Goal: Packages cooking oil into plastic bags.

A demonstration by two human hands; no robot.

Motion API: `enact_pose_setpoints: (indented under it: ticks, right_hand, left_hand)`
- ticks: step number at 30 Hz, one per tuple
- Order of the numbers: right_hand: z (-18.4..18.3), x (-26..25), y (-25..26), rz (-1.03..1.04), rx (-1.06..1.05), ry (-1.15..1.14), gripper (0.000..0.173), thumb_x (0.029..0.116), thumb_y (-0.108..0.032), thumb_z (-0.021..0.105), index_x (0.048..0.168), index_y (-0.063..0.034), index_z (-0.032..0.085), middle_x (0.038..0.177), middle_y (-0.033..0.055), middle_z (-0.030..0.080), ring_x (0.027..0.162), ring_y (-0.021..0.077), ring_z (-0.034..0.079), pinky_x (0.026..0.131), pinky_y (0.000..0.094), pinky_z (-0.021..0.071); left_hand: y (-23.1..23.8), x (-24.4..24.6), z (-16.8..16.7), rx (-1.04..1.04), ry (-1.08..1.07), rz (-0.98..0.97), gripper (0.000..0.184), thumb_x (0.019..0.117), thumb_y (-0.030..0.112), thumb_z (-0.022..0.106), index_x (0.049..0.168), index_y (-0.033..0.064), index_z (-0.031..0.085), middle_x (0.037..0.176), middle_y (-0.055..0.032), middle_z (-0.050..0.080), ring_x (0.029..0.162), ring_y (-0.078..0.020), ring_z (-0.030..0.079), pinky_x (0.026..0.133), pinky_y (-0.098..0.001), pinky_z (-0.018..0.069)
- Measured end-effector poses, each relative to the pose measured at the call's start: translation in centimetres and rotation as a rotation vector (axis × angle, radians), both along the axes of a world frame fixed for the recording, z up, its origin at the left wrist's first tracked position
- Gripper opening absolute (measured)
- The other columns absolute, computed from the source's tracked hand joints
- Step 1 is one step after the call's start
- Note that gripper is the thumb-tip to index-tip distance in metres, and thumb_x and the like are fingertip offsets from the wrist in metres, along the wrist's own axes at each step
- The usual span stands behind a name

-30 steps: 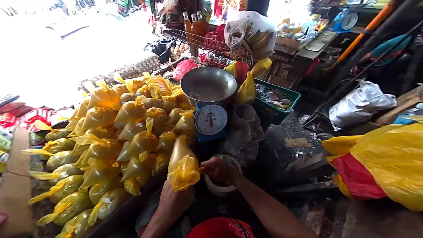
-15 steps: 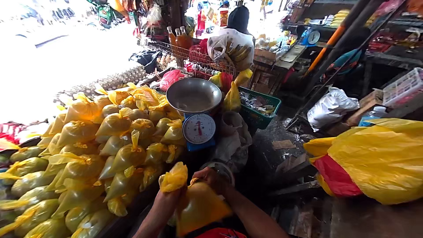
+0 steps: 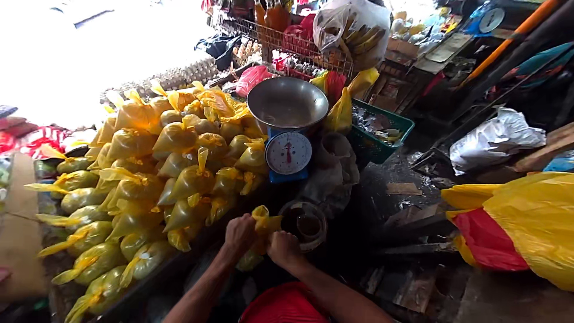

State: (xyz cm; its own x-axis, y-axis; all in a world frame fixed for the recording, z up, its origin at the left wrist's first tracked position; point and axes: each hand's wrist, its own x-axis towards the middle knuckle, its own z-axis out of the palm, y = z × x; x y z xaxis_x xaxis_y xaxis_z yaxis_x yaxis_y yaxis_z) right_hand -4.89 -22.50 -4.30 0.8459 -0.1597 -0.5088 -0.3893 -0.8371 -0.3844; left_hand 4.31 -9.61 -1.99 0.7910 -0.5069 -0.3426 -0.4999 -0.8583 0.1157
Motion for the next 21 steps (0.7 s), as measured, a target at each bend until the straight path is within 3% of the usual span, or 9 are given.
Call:
enact_pose_setpoints:
  ticks: [2,4,6,9,11,14,17,20,21]
  right_hand:
    - [-1.4,0.3,0.8,-0.057,0.144,0.084,0.047,0.0927,-0.042,0.063,0.119,-0.0046,0.068,0.121,0.0168,0.070,0.115,0.0355,0.067,0.094,0.0606,0.0537]
    - [-3.2,0.5,1.0,-0.212,0.422,0.044,0.040,0.0881,-0.029,0.070,0.121,-0.0056,0.067,0.114,0.0150,0.073,0.108,0.0306,0.070,0.093,0.0576,0.0559]
    - [-3.3,0.4,1.1,-0.356,0.714,-0.007,0.024,0.0908,-0.022,0.069,0.108,-0.0066,0.074,0.096,0.0100,0.075,0.087,0.0217,0.072,0.079,0.0477,0.0597]
    - [-1.6,1.1,0.0,-0.216,0.930,0.070,0.016,0.0923,-0.023,0.066,0.096,-0.0072,0.069,0.069,-0.0003,0.056,0.055,0.0094,0.049,0.052,0.0310,0.0423]
    - [0.2,2.7,-1.9,0.101,0.796,-0.014,0.017,0.0953,-0.017,0.062,0.096,-0.0033,0.072,0.082,0.0065,0.069,0.073,0.0152,0.064,0.068,0.0397,0.0541]
    - [2.9,4.9,-4.2,0.375,0.521,-0.237,0.022,0.0982,-0.015,0.056,0.097,-0.0045,0.075,0.103,0.0104,0.067,0.101,0.0233,0.063,0.091,0.0479,0.0525]
    - [4.2,5.2,-5.0,0.255,0.706,-0.490,0.031,0.1003,-0.032,0.061,0.096,-0.0035,0.073,0.123,0.0104,0.064,0.115,0.0197,0.061,0.099,0.0407,0.0526]
    - [4.5,4.2,-4.6,0.162,0.851,-0.537,0.046,0.0930,-0.037,0.074,0.128,-0.0095,0.065,0.136,0.0085,0.062,0.123,0.0148,0.061,0.104,0.0365,0.0548]
    - [4.4,3.9,-3.9,0.174,0.816,-0.621,0.039,0.0938,-0.033,0.073,0.125,-0.0098,0.067,0.135,0.0089,0.062,0.125,0.0144,0.059,0.105,0.0355,0.0527]
  left_hand:
    - [-0.3,-2.8,-1.5,-0.118,0.068,0.122,0.030,0.0962,0.029,0.061,0.105,0.0036,0.072,0.113,-0.0160,0.072,0.105,-0.0361,0.069,0.088,-0.0581,0.0549]
    - [0.9,-4.1,-3.6,-0.394,0.150,0.253,0.030,0.0956,0.031,0.062,0.106,0.0043,0.073,0.104,-0.0157,0.073,0.102,-0.0328,0.070,0.091,-0.0560,0.0549]
    - [2.9,-4.1,-5.2,-0.680,0.203,0.291,0.026,0.0949,0.030,0.063,0.102,0.0074,0.073,0.095,-0.0093,0.074,0.095,-0.0230,0.072,0.088,-0.0496,0.0576]
    - [5.1,-4.4,-6.5,-0.987,0.264,0.265,0.019,0.0973,0.023,0.062,0.105,0.0088,0.073,0.095,-0.0005,0.075,0.091,-0.0087,0.072,0.088,-0.0356,0.0602]
    - [5.6,-5.1,-6.4,-1.042,0.235,0.201,0.024,0.0975,0.020,0.063,0.116,0.0065,0.070,0.105,-0.0015,0.075,0.100,-0.0066,0.070,0.095,-0.0318,0.0579]
    - [5.3,-5.2,-5.3,-1.026,0.050,0.049,0.038,0.0938,0.017,0.069,0.128,0.0023,0.063,0.122,-0.0094,0.070,0.108,-0.0138,0.070,0.099,-0.0367,0.0578]
    - [4.4,-4.0,-2.8,-1.184,-0.103,0.023,0.031,0.0880,0.011,0.068,0.117,-0.0011,0.067,0.113,-0.0132,0.071,0.102,-0.0168,0.070,0.094,-0.0375,0.0590]
    - [3.4,-3.1,0.4,-1.327,-0.036,0.216,0.020,0.0910,0.012,0.062,0.107,0.0014,0.068,0.100,-0.0059,0.071,0.096,-0.0104,0.067,0.092,-0.0322,0.0571]
    - [3.3,-2.8,1.3,-1.337,-0.024,0.264,0.021,0.0923,0.012,0.060,0.108,0.0009,0.069,0.101,-0.0060,0.072,0.098,-0.0103,0.068,0.094,-0.0328,0.0567]
